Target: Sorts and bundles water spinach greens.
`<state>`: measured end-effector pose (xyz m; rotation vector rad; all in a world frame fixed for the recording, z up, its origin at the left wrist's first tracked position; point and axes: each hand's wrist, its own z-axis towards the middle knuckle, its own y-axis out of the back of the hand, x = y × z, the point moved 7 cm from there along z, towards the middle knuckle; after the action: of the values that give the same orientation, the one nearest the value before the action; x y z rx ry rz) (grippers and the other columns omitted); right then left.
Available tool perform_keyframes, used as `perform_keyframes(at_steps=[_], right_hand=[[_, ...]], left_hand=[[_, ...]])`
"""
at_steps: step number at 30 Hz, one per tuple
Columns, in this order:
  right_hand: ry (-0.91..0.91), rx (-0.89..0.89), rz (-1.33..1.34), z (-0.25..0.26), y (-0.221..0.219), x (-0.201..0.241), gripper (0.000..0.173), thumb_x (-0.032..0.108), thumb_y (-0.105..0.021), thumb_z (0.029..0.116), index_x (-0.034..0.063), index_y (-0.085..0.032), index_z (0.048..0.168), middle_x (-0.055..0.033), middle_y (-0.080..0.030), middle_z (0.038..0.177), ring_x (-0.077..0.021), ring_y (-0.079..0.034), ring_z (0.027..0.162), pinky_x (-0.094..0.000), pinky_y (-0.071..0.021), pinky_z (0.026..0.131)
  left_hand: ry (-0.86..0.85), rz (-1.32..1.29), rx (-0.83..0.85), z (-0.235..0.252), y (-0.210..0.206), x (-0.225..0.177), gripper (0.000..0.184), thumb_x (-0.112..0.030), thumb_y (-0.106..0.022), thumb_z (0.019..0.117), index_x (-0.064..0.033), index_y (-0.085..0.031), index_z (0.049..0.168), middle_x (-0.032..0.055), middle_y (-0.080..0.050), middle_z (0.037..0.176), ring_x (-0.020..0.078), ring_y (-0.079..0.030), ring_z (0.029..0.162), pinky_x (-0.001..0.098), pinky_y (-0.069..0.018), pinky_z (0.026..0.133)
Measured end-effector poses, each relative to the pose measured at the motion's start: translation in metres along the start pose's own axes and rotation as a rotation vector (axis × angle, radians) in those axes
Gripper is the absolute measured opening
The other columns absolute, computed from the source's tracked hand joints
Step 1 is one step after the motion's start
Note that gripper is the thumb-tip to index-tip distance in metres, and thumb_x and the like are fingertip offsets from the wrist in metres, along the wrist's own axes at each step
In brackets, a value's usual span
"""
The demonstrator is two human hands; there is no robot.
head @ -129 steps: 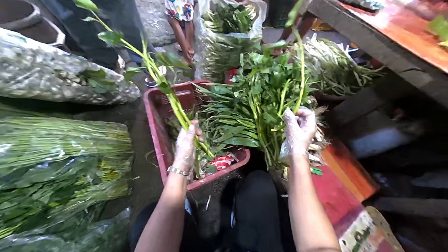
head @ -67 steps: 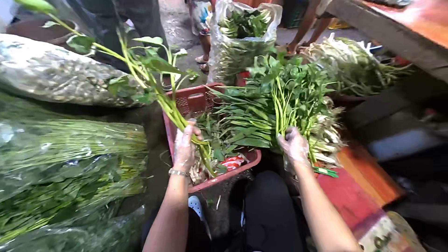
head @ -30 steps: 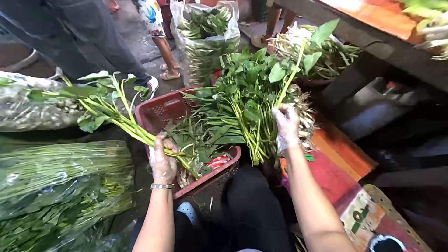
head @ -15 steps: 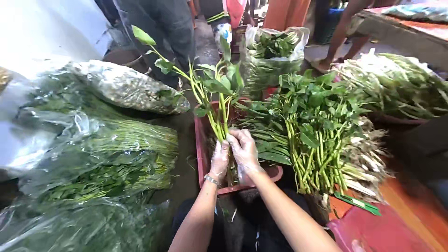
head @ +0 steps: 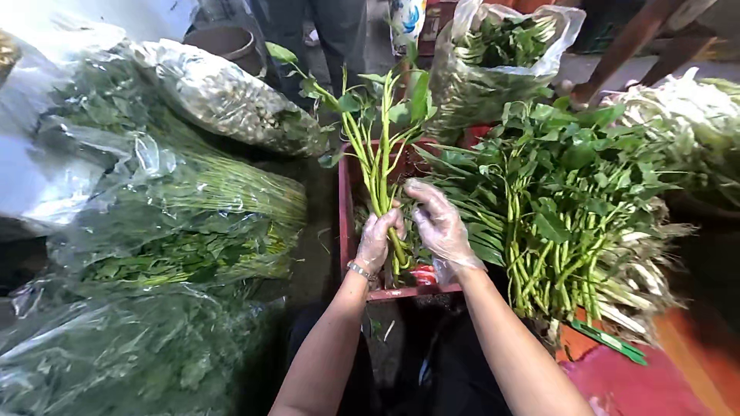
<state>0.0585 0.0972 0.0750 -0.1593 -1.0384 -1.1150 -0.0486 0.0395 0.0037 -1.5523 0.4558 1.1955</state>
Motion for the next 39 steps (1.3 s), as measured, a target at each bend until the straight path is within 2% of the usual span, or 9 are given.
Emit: perform_keyframes(at_steps=[3, 7, 14, 25, 28, 32, 34, 37, 39], right_hand=[[-0.067, 0.217, -0.194, 0.009, -0.016, 0.004, 0.048, 0.005, -0.063, 0.095, 0.0032, -0.059, 0.143, -0.0191, -0.058, 0.144, -0.0291, -0.058, 0.131, -0.0463, -0.0479, 0.109], [0.034, 0.202, -0.437, 0.015, -0.019, 0.005, 0.017, 0.008, -0.067, 0.0931, -0.0007, -0.075, 0.105, -0.0192, -0.069, 0.091, -0.0356, -0.07, 0.085, -0.0513, -0.058, 0.078], [0.178, 0.049, -0.553, -0.023, -0.042, 0.03, 0.015, 0.006, -0.063, 0.0887, 0.0015, -0.072, 0.077, -0.0144, -0.067, 0.072, -0.0317, -0.07, 0.07, -0.0472, -0.0592, 0.064], [0.162, 0.076, -0.478, -0.082, -0.028, 0.051, 0.023, 0.012, -0.057, 0.0952, 0.0029, -0.073, 0.082, -0.0125, -0.07, 0.075, -0.0279, -0.071, 0.074, -0.0437, -0.0603, 0.07], [-0.085, -0.089, -0.57, -0.055, 0.021, 0.026, 0.025, 0.012, -0.057, 0.099, -0.0035, -0.076, 0.099, -0.0192, -0.071, 0.086, -0.0332, -0.071, 0.08, -0.0494, -0.0588, 0.075], [-0.459, 0.235, -0.72, -0.011, 0.041, -0.025, 0.043, 0.023, -0.053, 0.1062, 0.0041, -0.057, 0.145, -0.0281, -0.06, 0.133, -0.0469, -0.058, 0.123, -0.0638, -0.0437, 0.104], [-0.476, 0.254, -0.573, 0.013, 0.033, -0.016, 0.039, 0.029, -0.056, 0.1055, 0.0064, -0.064, 0.136, -0.0225, -0.062, 0.132, -0.0402, -0.06, 0.122, -0.0605, -0.0461, 0.103], [-0.481, 0.234, -0.233, 0.031, 0.0, 0.006, 0.03, 0.038, -0.067, 0.0986, 0.0099, -0.071, 0.108, -0.0075, -0.07, 0.097, -0.0199, -0.068, 0.087, -0.0466, -0.0562, 0.08], [-0.522, 0.261, -0.207, 0.041, -0.018, 0.011, 0.035, 0.039, -0.073, 0.0942, 0.0079, -0.069, 0.109, -0.0097, -0.07, 0.091, -0.0233, -0.068, 0.083, -0.0504, -0.0564, 0.079]], left_hand=[[0.084, 0.091, -0.14, -0.003, 0.001, 0.0, 0.014, -0.015, -0.042, 0.1045, -0.0074, -0.054, 0.102, -0.0058, -0.054, 0.065, 0.0019, -0.053, 0.052, 0.0163, -0.0496, 0.053], [0.117, 0.179, -0.264, 0.0, 0.01, -0.004, 0.025, -0.024, -0.039, 0.1111, -0.0055, -0.055, 0.105, -0.0045, -0.051, 0.063, 0.0028, -0.048, 0.048, 0.0174, -0.046, 0.049], [0.121, 0.419, -0.423, 0.0, 0.023, -0.009, 0.03, -0.029, -0.044, 0.1105, -0.0068, -0.062, 0.101, -0.0028, -0.052, 0.069, 0.0065, -0.052, 0.061, 0.0245, -0.048, 0.062], [0.124, 0.238, -0.406, 0.012, 0.054, -0.014, 0.034, -0.039, -0.038, 0.1109, -0.0125, -0.055, 0.098, -0.0068, -0.044, 0.061, 0.0055, -0.043, 0.049, 0.0239, -0.045, 0.051], [0.09, 0.031, -0.259, 0.014, 0.047, -0.018, 0.033, -0.036, -0.034, 0.1118, -0.0163, -0.054, 0.093, -0.0076, -0.045, 0.06, 0.0043, -0.043, 0.046, 0.0195, -0.0444, 0.048], [0.117, 0.034, -0.114, 0.005, 0.027, -0.017, 0.036, -0.032, -0.03, 0.1122, -0.0126, -0.055, 0.094, -0.006, -0.047, 0.058, 0.0052, -0.048, 0.048, 0.0202, -0.0479, 0.051], [0.086, 0.053, -0.064, 0.006, 0.017, -0.021, 0.031, -0.023, -0.034, 0.111, -0.0082, -0.055, 0.095, -0.006, -0.051, 0.057, 0.0048, -0.053, 0.049, 0.02, -0.0512, 0.053], [0.09, 0.164, -0.077, 0.0, 0.008, -0.018, 0.01, -0.007, -0.049, 0.1021, -0.0012, -0.053, 0.109, -0.0045, -0.054, 0.059, 0.0045, -0.054, 0.049, 0.0199, -0.0514, 0.053], [0.107, 0.294, -0.112, -0.003, 0.003, -0.02, 0.03, -0.001, -0.058, 0.0945, 0.0043, -0.05, 0.123, -0.0014, -0.058, 0.072, 0.0032, -0.056, 0.055, 0.019, -0.0523, 0.055]])
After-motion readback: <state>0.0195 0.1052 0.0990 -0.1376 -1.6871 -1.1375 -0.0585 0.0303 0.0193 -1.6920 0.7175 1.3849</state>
